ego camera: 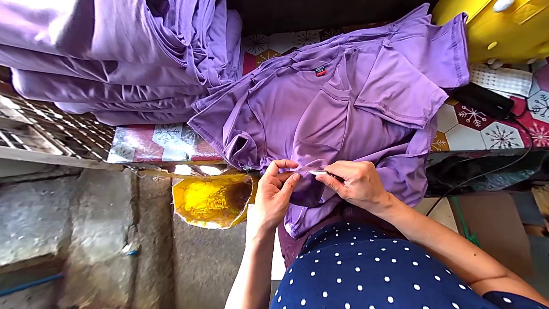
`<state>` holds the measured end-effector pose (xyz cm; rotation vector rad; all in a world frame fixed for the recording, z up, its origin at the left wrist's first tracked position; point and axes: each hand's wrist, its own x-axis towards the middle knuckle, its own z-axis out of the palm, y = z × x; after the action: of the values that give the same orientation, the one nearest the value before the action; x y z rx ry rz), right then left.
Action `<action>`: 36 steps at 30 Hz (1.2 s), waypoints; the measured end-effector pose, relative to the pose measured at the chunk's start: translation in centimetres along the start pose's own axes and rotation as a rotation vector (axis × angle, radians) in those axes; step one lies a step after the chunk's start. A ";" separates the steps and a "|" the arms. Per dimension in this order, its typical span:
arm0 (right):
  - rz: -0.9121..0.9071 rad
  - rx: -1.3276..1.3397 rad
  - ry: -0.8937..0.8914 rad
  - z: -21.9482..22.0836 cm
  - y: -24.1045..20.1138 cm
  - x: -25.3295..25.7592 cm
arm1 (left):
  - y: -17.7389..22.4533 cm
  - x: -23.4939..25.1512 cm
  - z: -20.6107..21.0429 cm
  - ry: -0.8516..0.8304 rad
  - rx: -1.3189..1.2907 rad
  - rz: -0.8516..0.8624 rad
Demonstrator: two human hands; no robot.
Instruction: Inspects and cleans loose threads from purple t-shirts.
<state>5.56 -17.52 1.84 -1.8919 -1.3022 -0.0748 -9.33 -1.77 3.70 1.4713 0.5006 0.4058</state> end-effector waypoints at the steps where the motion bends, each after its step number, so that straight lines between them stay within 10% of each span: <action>1: 0.064 0.052 0.009 0.0 0.2 0.2 | 0.0 0.0 0.0 -0.002 -0.008 0.000; 7: 0.617 0.707 -0.281 1.1 2.6 1.1 | 0.0 0.0 -0.9 -0.160 0.032 0.028; 13: -0.116 0.353 0.098 2.0 0.7 -2.0 | -3.4 0.0 -2.9 0.475 0.460 0.332; 18: -0.361 0.251 0.020 4.0 -0.3 -3.3 | -3.6 -0.6 -1.9 0.616 -0.102 -0.286; 23: -0.327 0.249 -0.178 4.4 0.5 -4.1 | -2.8 -2.9 -0.7 0.417 -0.620 -0.246; 36: 0.064 0.445 -0.004 6.4 -3.6 1.5 | -2.9 -3.9 1.3 0.357 -0.295 0.061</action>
<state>0.95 -11.79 0.35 -1.5483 -1.1469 0.2343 -11.96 -5.18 1.10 1.1335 0.6495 0.7651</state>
